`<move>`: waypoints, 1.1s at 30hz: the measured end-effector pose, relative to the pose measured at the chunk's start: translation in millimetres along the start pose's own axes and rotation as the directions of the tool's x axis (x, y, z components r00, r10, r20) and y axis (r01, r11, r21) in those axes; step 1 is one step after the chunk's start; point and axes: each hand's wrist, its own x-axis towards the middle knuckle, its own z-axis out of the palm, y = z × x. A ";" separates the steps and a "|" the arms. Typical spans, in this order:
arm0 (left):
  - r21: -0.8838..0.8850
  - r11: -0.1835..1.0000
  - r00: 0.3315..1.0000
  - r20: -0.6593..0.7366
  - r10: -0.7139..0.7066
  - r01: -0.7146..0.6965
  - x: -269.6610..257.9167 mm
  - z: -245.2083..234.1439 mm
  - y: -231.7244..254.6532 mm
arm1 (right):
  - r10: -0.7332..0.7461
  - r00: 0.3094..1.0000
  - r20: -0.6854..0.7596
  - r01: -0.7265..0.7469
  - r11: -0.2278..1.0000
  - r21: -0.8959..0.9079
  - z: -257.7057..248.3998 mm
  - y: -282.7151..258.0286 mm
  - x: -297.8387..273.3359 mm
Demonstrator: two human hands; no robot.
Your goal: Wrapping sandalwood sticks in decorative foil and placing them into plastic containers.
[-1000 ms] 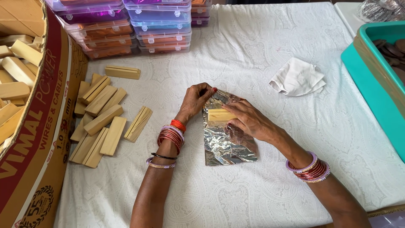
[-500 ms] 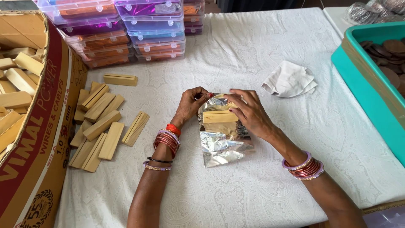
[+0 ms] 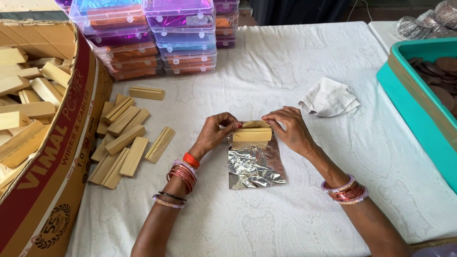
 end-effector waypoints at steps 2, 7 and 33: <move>0.038 0.999 0.999 -0.005 0.035 -0.035 -6.5 -3.6 7.6 | -0.013 1.000 -0.005 0.013 1.000 0.004 -2.3 -0.1 -6.4; 0.164 0.977 0.991 0.001 0.137 -0.135 -24.5 -10.5 28.6 | -0.051 0.999 -0.004 0.051 0.999 0.006 -5.5 -7.9 -21.6; 0.664 0.577 0.787 0.029 0.616 -0.476 -21.8 -0.6 58.4 | -0.301 0.953 0.039 0.295 0.888 -0.353 19.4 16.8 -52.5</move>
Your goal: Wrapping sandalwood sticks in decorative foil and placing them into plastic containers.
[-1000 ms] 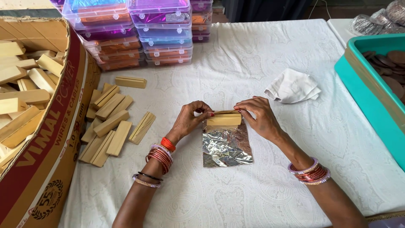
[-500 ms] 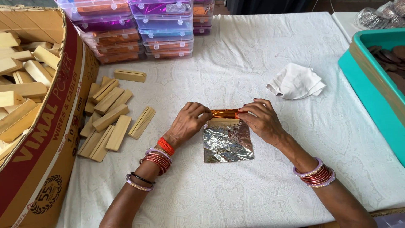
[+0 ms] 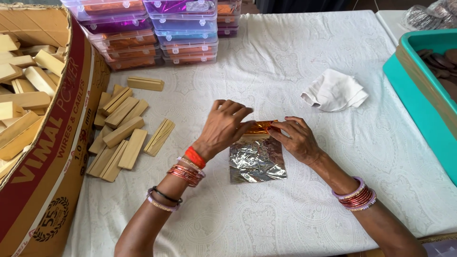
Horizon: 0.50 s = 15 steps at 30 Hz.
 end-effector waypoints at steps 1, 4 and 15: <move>-0.004 1.000 1.000 -0.001 0.003 -0.003 3.9 5.3 -0.6 | 0.003 1.000 0.001 -0.003 1.000 -0.004 1.6 -0.3 -0.8; -0.031 0.998 0.988 0.152 -0.042 0.047 11.0 22.8 -3.9 | 0.018 1.000 -0.015 -0.018 1.000 -0.002 4.2 0.5 -3.8; 0.027 0.997 0.934 0.350 -0.077 0.072 -4.6 44.6 -11.0 | 0.068 0.981 -0.183 -0.044 0.990 0.135 -5.4 8.0 11.4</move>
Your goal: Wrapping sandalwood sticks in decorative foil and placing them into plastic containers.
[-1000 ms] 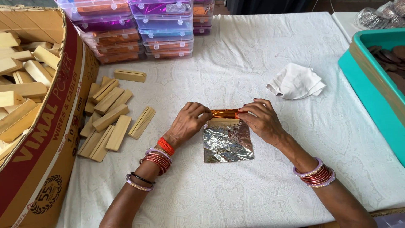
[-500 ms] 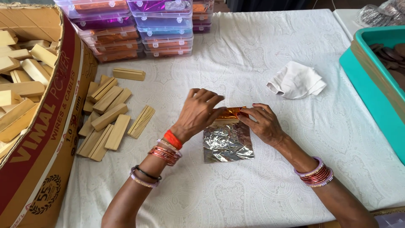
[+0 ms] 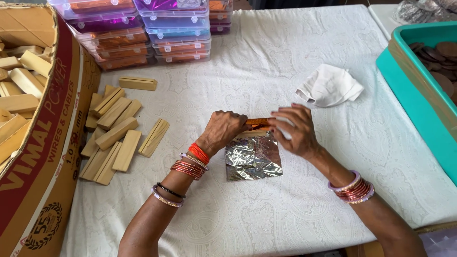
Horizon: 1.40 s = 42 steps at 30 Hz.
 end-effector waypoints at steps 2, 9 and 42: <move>0.022 1.000 1.000 0.014 0.002 -0.003 -0.1 1.9 1.3 | 0.025 0.999 0.033 -0.026 0.999 0.023 -5.9 -3.3 18.0; 0.074 0.997 0.999 0.041 0.020 -0.023 1.0 8.2 -5.9 | 0.025 0.918 0.396 -0.101 0.980 0.171 0.1 -0.1 40.0; 0.031 0.999 0.973 0.230 -0.037 0.031 13.9 9.9 4.4 | -0.232 0.957 0.176 0.254 0.961 -0.114 25.1 -15.6 -3.1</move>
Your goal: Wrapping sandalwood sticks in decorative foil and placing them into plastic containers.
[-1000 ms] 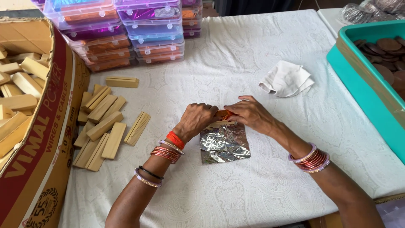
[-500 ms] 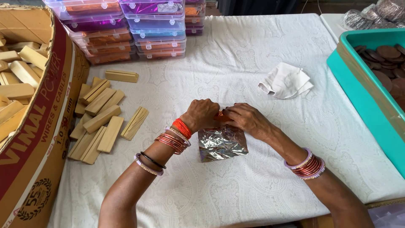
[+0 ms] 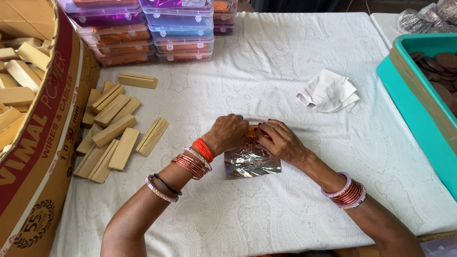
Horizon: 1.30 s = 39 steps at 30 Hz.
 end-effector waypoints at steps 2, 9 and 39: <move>-0.002 1.000 0.998 0.050 -0.026 0.026 2.5 1.8 1.6 | 0.017 1.000 0.006 -0.017 1.000 0.023 -1.2 -0.5 -1.4; 0.081 0.996 0.999 0.026 -0.026 0.024 8.5 45.9 -4.7 | 0.264 0.964 0.036 -0.265 0.939 0.217 -4.9 -5.6 0.8; -0.048 0.981 0.981 -0.019 -0.191 0.190 -24.1 -6.1 40.2 | 0.279 0.875 0.396 -0.414 0.856 0.310 -47.3 -8.7 30.4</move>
